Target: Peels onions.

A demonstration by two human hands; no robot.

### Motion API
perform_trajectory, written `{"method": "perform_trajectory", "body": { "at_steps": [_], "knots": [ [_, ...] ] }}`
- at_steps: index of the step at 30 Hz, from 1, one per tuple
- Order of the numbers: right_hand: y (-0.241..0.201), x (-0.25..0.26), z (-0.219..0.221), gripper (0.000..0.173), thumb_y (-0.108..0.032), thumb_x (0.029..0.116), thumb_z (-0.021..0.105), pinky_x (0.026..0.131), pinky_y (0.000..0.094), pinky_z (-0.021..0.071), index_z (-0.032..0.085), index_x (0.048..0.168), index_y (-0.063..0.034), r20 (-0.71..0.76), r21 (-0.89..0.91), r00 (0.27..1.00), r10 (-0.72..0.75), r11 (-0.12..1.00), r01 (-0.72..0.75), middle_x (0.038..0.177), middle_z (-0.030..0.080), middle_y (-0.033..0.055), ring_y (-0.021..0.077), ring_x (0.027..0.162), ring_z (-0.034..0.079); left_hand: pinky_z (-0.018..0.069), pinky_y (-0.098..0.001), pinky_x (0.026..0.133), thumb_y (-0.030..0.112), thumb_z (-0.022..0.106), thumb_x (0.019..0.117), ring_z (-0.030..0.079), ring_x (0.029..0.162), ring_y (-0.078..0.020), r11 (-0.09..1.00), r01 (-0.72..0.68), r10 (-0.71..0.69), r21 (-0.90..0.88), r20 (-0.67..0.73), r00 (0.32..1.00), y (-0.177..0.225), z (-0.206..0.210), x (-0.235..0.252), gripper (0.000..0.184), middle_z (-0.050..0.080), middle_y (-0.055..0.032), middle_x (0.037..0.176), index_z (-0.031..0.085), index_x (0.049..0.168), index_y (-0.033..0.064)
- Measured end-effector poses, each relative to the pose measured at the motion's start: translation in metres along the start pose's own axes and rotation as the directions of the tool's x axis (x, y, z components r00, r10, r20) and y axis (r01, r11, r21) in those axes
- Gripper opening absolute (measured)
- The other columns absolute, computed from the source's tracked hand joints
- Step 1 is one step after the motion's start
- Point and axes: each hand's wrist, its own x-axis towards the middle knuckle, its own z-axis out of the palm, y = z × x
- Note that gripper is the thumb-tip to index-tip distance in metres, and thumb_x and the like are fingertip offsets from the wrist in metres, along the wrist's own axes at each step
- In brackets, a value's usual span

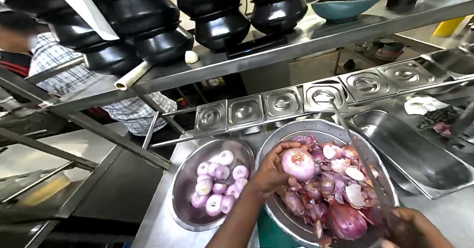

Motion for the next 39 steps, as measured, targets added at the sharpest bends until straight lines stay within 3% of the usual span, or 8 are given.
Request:
{"method": "perform_trajectory", "body": {
  "at_steps": [3, 5, 7, 9, 13, 19, 27, 39],
  "knots": [
    [-0.013, 0.013, 0.026, 0.059, -0.011, 0.0905, 0.077, 0.065, 0.0488, 0.0635, 0.036, 0.132, -0.0063, 0.121, 0.103, 0.992, -0.034, 0.994, 0.021, 0.101, 0.066, 0.0111, 0.0272, 0.078, 0.071, 0.0526, -0.0452, 0.102, 0.046, 0.081, 0.0825, 0.062, 0.124, -0.0292, 0.846, -0.072, 0.047, -0.528, -0.061, 0.997, -0.026, 0.021, -0.009, 0.069, 0.059, -0.0141, 0.143, 0.058, 0.142, 0.0199],
    [-0.021, 0.022, 0.043, 0.059, -0.015, 0.0940, 0.074, 0.059, 0.0418, 0.0614, 0.034, 0.138, -0.0100, 0.175, 0.163, 0.983, -0.052, 0.986, 0.023, 0.093, 0.066, 0.0072, 0.0222, 0.070, 0.069, 0.0580, -0.0445, 0.083, 0.064, 0.053, 0.0935, 0.068, 0.103, -0.0324, 0.717, -0.086, -0.112, -0.692, -0.236, 0.965, -0.025, 0.045, -0.008, 0.063, 0.065, -0.0196, 0.127, 0.063, 0.129, 0.0143],
    [-0.022, 0.026, 0.058, 0.044, -0.027, 0.1030, 0.063, 0.052, 0.0364, 0.0573, 0.043, 0.138, -0.0103, 0.181, 0.234, 0.983, -0.032, 0.972, -0.012, 0.083, 0.062, 0.0039, 0.0166, 0.060, 0.062, 0.0604, -0.0443, 0.068, 0.073, 0.028, 0.0969, 0.070, 0.083, -0.0330, 0.649, -0.079, -0.302, -0.757, -0.351, 0.886, -0.018, 0.058, -0.003, 0.075, 0.068, -0.0204, 0.106, 0.063, 0.119, 0.0100],
    [-0.023, 0.027, 0.069, 0.029, -0.036, 0.1094, 0.049, 0.050, 0.0330, 0.0564, 0.051, 0.125, -0.0110, 0.177, 0.281, 0.984, 0.008, 0.958, -0.058, 0.081, 0.061, 0.0013, 0.0133, 0.058, 0.060, 0.0605, -0.0416, 0.062, 0.074, 0.023, 0.0977, 0.071, 0.077, -0.0317, 0.641, -0.076, -0.356, -0.763, -0.383, 0.852, -0.020, 0.058, -0.003, 0.078, 0.069, -0.0202, 0.102, 0.063, 0.119, 0.0099],
    [-0.024, 0.028, 0.076, 0.018, -0.019, 0.1093, 0.044, 0.052, 0.0333, 0.0584, 0.053, 0.119, -0.0076, 0.172, 0.289, 0.976, 0.130, 0.941, -0.177, 0.084, 0.065, 0.0037, 0.0158, 0.061, 0.064, 0.0594, -0.0390, 0.060, 0.070, 0.016, 0.0997, 0.071, 0.076, -0.0315, 0.756, -0.063, -0.296, -0.651, -0.426, 0.855, -0.021, 0.052, -0.011, 0.082, 0.070, -0.0219, 0.098, 0.066, 0.116, 0.0066],
    [-0.021, 0.037, 0.096, 0.033, -0.039, 0.1104, 0.041, 0.042, 0.0329, 0.0508, 0.056, 0.108, -0.0100, 0.108, 0.106, 0.981, 0.160, 0.979, -0.172, 0.069, 0.058, 0.0033, 0.0164, 0.048, 0.056, 0.0609, -0.0393, 0.062, 0.057, 0.025, 0.1028, 0.071, 0.075, -0.0281, 0.814, -0.105, -0.225, -0.572, -0.477, 0.849, -0.009, 0.065, -0.012, 0.066, 0.071, -0.0191, 0.096, 0.067, 0.112, 0.0062],
    [-0.018, 0.040, 0.100, 0.035, -0.041, 0.1100, 0.041, 0.041, 0.0340, 0.0504, 0.057, 0.104, -0.0106, 0.114, 0.017, 0.983, 0.140, 0.990, -0.143, 0.068, 0.058, 0.0035, 0.0172, 0.046, 0.055, 0.0614, -0.0441, 0.069, 0.048, 0.035, 0.1023, 0.072, 0.081, -0.0280, 0.804, -0.170, -0.208, -0.570, -0.538, 0.817, -0.006, 0.070, -0.012, 0.050, 0.070, -0.0172, 0.094, 0.064, 0.106, 0.0075],
    [-0.028, 0.053, 0.107, 0.038, -0.048, 0.1081, 0.041, 0.037, 0.0337, 0.0511, 0.057, 0.106, -0.0135, 0.081, 0.057, 0.989, 0.126, 0.990, -0.131, 0.064, 0.056, 0.0006, 0.0159, 0.043, 0.055, 0.0606, -0.0410, 0.069, 0.046, 0.031, 0.1029, 0.071, 0.082, -0.0263, 0.835, -0.131, -0.192, -0.534, -0.506, 0.841, -0.011, 0.078, -0.010, 0.052, 0.070, -0.0174, 0.094, 0.064, 0.107, 0.0063]
  ]
}}
